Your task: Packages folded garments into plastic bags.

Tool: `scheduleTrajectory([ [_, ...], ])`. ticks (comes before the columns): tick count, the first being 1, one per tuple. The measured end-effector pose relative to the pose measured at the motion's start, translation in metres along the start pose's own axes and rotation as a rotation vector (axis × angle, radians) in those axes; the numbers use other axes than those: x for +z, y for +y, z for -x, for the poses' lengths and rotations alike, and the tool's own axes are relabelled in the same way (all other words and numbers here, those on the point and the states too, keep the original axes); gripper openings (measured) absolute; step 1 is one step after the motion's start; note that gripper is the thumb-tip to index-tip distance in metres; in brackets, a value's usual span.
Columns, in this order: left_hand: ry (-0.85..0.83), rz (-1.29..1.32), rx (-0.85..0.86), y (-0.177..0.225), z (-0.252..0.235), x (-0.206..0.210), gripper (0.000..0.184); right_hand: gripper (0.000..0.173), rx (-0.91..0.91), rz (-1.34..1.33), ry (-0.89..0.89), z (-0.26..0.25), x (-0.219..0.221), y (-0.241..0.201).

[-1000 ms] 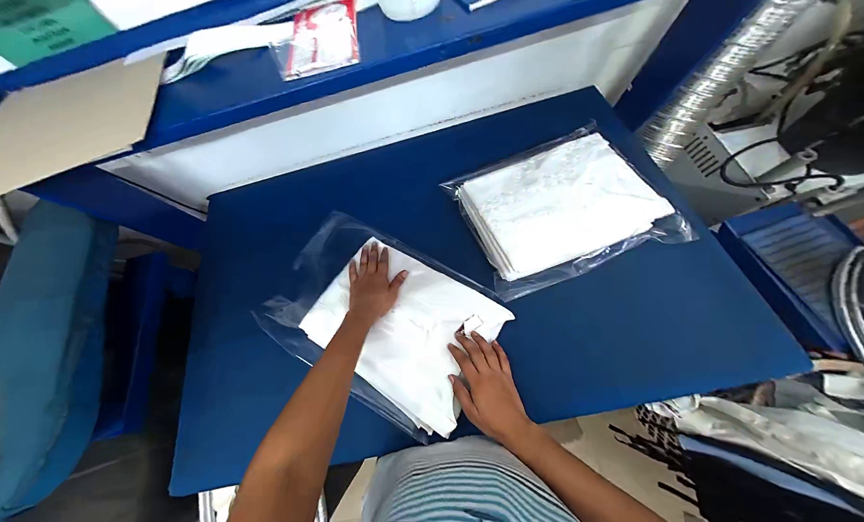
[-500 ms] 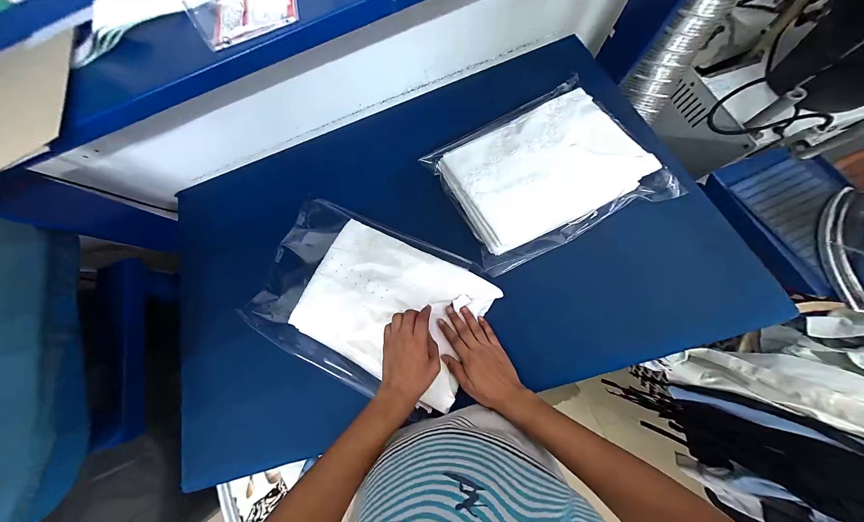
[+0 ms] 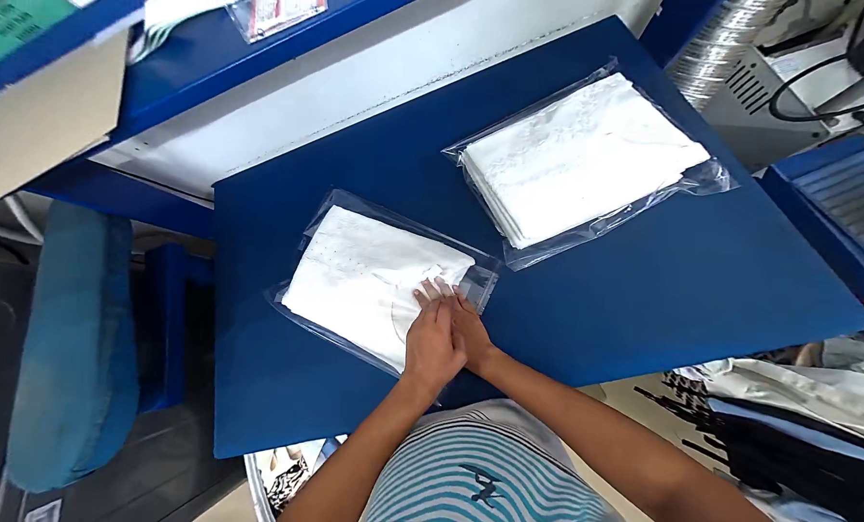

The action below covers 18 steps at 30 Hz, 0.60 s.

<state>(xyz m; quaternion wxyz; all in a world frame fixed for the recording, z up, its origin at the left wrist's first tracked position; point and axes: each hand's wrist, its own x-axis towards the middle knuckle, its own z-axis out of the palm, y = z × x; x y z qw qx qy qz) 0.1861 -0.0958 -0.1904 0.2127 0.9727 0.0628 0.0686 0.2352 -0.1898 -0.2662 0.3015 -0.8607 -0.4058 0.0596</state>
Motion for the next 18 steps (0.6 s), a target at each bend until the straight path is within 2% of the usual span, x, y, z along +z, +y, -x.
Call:
scheduleTrajectory([
  [2,0.041,0.025,-0.026,0.000,-0.001,-0.007,0.040,0.053,-0.007,-0.068,0.040,-0.010,0.008,-0.005],
  [3,0.034,0.041,-0.062,0.006,-0.001,-0.015,0.036,0.048,-0.045,-0.062,0.176,-0.017,0.028,-0.001],
  [4,0.018,0.068,-0.103,0.015,-0.002,-0.027,0.031,0.041,-0.144,-0.030,0.500,-0.032,0.063,0.010],
  [5,0.001,0.086,-0.130,0.022,-0.003,-0.035,0.028,0.044,-0.054,0.070,0.256,-0.033,0.041,-0.001],
  [6,-0.020,0.097,-0.136,0.025,-0.003,-0.040,0.029,0.050,0.005,0.110,0.093,-0.036,0.023,-0.010],
  [9,0.053,0.061,-0.025,-0.006,0.007,-0.021,0.032,0.061,0.023,-0.003,0.075,-0.031,0.024,-0.013],
  [11,0.145,0.064,-0.036,-0.026,0.021,-0.016,0.042,0.061,-0.074,0.032,0.030,-0.026,0.021,-0.010],
  [13,0.269,0.089,-0.226,-0.036,0.047,-0.022,0.050,0.060,-0.254,0.056,-0.002,-0.022,0.019,-0.003],
  [15,0.373,0.176,-0.585,-0.040,0.072,-0.028,0.060,0.066,-0.370,0.076,-0.077,-0.025,0.012,0.005],
  [16,0.360,0.298,-0.797,-0.042,0.082,-0.030,0.066,0.067,-0.390,0.090,-0.106,-0.029,0.007,0.008],
  [18,0.212,0.734,-1.206,-0.043,0.097,-0.034,0.071,0.070,-0.404,0.109,-0.152,-0.040,-0.001,0.014],
])
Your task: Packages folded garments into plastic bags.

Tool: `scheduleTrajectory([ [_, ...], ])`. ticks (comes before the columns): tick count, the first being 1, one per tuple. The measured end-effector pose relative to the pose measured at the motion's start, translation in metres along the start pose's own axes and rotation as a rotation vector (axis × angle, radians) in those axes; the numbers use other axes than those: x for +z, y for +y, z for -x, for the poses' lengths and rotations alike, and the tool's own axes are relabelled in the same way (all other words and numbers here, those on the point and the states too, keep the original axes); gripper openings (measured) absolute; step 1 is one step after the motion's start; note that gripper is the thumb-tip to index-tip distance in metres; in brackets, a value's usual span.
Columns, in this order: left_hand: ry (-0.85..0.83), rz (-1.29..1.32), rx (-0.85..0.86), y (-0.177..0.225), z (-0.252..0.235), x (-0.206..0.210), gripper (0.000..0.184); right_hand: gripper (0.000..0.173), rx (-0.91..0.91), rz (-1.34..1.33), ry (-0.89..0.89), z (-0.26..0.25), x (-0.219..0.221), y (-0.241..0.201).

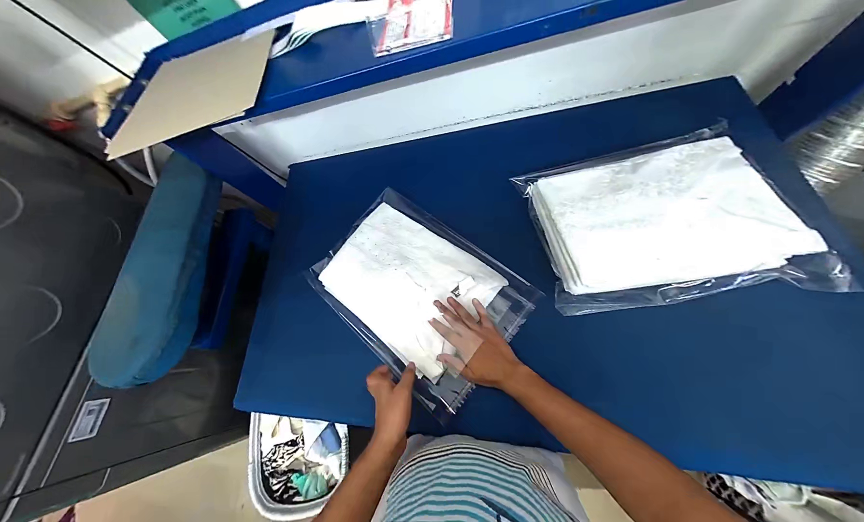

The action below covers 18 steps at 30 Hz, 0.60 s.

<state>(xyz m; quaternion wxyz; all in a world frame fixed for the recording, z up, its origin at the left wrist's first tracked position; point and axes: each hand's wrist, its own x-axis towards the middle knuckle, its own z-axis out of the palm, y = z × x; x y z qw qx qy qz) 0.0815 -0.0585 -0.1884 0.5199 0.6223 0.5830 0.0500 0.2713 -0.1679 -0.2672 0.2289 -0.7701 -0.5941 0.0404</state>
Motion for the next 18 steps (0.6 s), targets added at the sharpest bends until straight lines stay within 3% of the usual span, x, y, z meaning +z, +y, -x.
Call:
scheduleTrajectory([
  [2,-0.295,0.186,-0.309,-0.004,0.005,-0.002,0.065,0.078,-0.047,-0.002,-0.052,-0.007,-0.008,0.010],
  [4,-0.472,0.209,-0.349,-0.008,0.003,0.007,0.052,0.083,-0.105,0.009,-0.111,-0.010,-0.010,0.018],
  [7,-0.426,0.186,-0.282,-0.011,0.003,0.011,0.030,0.071,-0.122,0.035,-0.235,-0.010,-0.006,0.022],
  [10,-0.414,0.177,-0.289,-0.014,0.005,0.003,0.024,0.063,-0.106,0.047,-0.230,-0.016,0.000,0.021],
  [16,-0.401,0.141,-0.251,-0.026,0.004,0.000,0.023,0.062,-0.097,0.016,-0.191,-0.039,0.002,0.019],
  [18,-0.270,0.012,-0.177,-0.025,0.008,0.000,0.033,0.063,-0.101,0.030,-0.189,-0.038,0.001,0.020],
])
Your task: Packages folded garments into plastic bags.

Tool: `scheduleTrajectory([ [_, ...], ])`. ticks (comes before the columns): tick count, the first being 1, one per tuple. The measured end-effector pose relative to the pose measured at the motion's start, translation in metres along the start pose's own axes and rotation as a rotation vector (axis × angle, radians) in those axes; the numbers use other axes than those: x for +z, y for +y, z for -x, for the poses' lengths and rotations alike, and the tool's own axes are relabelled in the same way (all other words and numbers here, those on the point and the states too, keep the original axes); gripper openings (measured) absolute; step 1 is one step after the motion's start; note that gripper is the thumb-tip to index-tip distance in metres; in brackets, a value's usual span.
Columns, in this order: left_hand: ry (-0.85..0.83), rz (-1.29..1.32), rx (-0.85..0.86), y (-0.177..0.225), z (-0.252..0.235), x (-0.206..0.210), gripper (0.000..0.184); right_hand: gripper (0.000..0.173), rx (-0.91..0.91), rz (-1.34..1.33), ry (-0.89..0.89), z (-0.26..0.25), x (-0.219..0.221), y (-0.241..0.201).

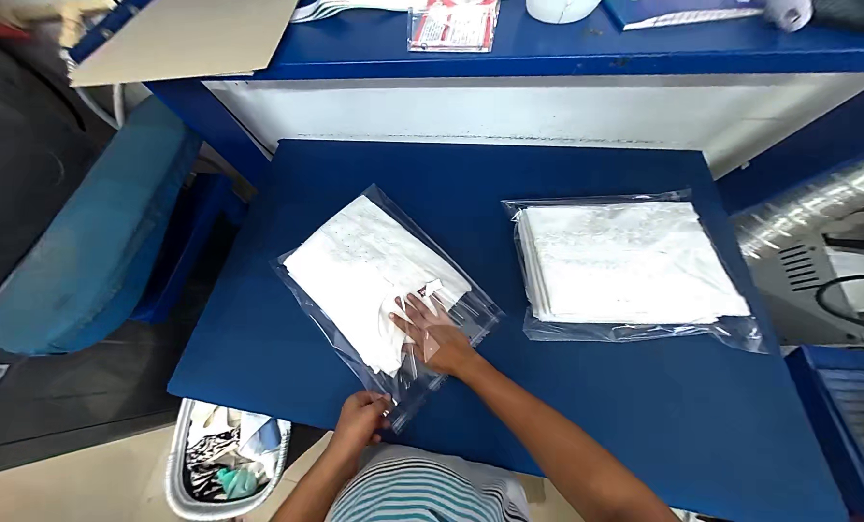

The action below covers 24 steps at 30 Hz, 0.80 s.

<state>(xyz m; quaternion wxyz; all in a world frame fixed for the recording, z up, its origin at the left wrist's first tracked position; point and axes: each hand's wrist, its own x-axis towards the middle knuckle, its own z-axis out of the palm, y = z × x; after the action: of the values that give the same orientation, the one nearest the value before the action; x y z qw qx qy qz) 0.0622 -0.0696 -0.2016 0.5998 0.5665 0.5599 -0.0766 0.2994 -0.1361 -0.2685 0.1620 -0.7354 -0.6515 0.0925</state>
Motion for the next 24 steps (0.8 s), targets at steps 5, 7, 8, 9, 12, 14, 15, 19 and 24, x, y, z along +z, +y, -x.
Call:
scheduleTrajectory([
  [5,0.539,-0.459,0.694,0.038,-0.018,-0.016,0.084,0.048,0.060,-0.032,0.059,0.062,0.016,0.003],
  [7,0.580,-0.655,0.849,0.065,-0.040,-0.016,0.084,0.034,0.055,0.003,0.025,0.091,0.017,0.007],
  [8,0.587,-0.755,0.901,0.077,-0.052,-0.013,0.083,0.029,0.053,0.022,0.004,0.101,0.016,0.008],
  [9,0.578,-0.849,0.947,0.088,-0.065,-0.009,0.084,0.025,0.052,0.039,-0.004,0.107,0.014,0.009],
  [12,0.477,-1.089,1.053,0.095,-0.102,0.009,0.087,0.021,0.066,0.061,-0.042,0.113,0.004,0.012],
  [14,0.399,-1.163,1.057,0.084,-0.114,0.019,0.088,0.028,0.094,0.058,-0.027,0.110,-0.002,0.014],
  [15,0.385,-1.174,1.054,0.080,-0.115,0.021,0.088,0.031,0.112,0.058,-0.019,0.108,-0.004,0.013],
  [19,0.382,-1.156,1.069,0.077,-0.118,0.017,0.088,0.022,0.051,0.016,0.005,0.104,-0.010,0.016],
  [24,0.410,-1.153,1.073,0.078,-0.124,0.018,0.089,0.037,-0.001,-0.058,0.127,0.107,0.000,0.029],
])
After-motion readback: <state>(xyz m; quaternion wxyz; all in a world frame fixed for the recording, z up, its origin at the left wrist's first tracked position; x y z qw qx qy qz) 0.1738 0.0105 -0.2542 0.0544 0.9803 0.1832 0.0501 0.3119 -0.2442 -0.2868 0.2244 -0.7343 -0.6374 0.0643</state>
